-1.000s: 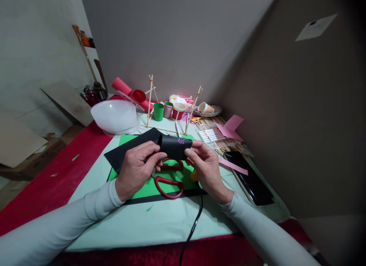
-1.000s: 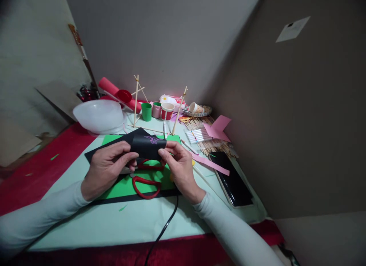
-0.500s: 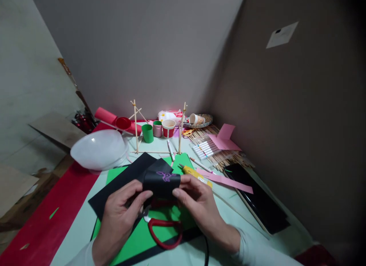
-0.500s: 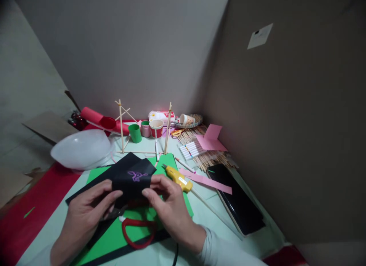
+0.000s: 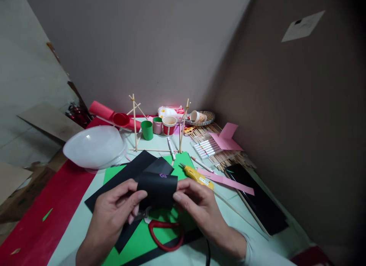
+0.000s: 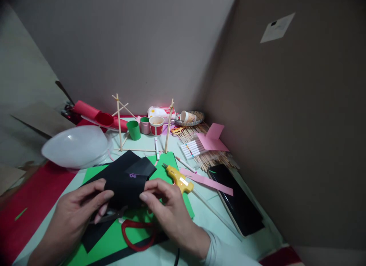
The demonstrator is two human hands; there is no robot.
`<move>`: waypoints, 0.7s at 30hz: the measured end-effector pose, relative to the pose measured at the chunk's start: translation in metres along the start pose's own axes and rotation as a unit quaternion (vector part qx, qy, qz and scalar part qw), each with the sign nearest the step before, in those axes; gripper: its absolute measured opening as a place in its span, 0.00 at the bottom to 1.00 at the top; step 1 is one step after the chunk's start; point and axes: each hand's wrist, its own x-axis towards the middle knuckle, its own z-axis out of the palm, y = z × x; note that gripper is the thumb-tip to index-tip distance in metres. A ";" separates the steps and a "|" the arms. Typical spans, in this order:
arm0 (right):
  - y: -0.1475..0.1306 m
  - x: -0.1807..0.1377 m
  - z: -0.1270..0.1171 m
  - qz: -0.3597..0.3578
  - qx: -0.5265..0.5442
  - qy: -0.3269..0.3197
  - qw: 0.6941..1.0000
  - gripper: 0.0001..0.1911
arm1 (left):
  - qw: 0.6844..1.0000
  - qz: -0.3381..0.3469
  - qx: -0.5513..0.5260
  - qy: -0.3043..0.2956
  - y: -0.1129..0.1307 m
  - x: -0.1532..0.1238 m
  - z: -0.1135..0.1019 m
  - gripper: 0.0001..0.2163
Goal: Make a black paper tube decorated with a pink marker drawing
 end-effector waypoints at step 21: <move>-0.023 0.220 -0.027 -0.163 -0.560 -0.020 0.812 0.06 | 0.965 -0.022 -0.220 0.141 0.026 0.033 -0.028 0.19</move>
